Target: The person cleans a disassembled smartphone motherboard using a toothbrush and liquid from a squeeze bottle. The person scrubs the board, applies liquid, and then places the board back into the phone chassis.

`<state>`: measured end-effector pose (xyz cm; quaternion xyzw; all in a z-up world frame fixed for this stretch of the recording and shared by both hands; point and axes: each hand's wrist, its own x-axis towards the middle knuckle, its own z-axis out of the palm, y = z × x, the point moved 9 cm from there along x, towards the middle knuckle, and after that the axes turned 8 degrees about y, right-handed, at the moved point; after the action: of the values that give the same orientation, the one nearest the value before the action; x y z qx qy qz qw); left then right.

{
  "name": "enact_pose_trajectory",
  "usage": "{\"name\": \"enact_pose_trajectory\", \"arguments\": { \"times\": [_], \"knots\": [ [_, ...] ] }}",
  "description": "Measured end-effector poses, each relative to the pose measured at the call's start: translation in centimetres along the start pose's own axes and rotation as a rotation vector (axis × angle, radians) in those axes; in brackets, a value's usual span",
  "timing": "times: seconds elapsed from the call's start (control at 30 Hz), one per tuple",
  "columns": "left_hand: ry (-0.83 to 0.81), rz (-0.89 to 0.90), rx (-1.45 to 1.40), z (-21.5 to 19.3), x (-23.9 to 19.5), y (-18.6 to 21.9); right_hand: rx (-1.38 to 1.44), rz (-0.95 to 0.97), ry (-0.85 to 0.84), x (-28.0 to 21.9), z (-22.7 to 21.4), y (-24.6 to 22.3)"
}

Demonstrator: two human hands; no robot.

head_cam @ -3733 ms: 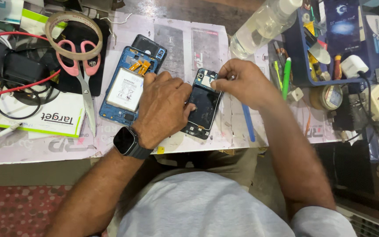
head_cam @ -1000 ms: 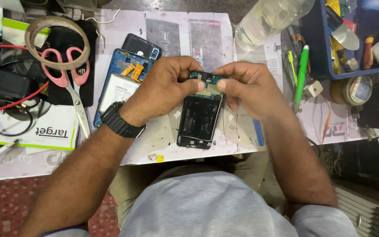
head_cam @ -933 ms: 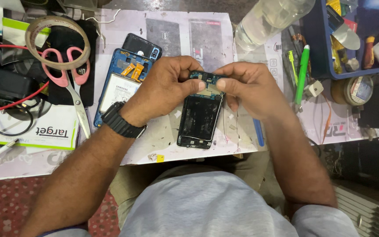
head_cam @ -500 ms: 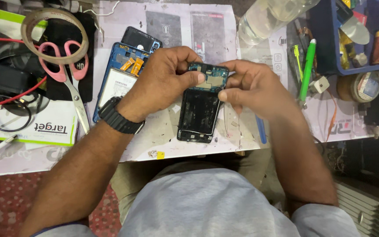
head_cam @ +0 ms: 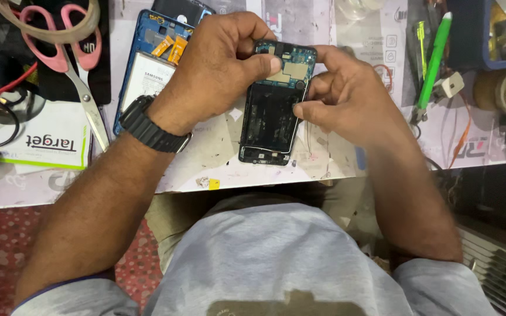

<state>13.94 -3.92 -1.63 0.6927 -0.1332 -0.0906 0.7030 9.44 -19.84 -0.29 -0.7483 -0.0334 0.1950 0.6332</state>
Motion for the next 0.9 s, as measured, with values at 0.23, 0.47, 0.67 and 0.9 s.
{"name": "enact_pose_trajectory", "arguments": {
  "times": [0.23, 0.47, 0.67, 0.9],
  "knots": [
    [0.004, 0.029, 0.010, 0.0, 0.1, 0.2, -0.038, 0.058, 0.025, 0.0, -0.2, 0.5],
    [0.015, 0.046, 0.023, -0.2, 0.1, 0.3, -0.062, 0.051, 0.012, -0.7, 0.2, 0.5],
    [0.029, 0.082, 0.068, -0.3, 0.2, 0.4, -0.072, 0.095, 0.041, -1.1, 0.3, 1.0],
    [0.044, 0.046, 0.014, -0.4, 0.2, 0.0, 0.018, 0.109, 0.003, -1.6, 0.5, 1.4]
  ]
}}
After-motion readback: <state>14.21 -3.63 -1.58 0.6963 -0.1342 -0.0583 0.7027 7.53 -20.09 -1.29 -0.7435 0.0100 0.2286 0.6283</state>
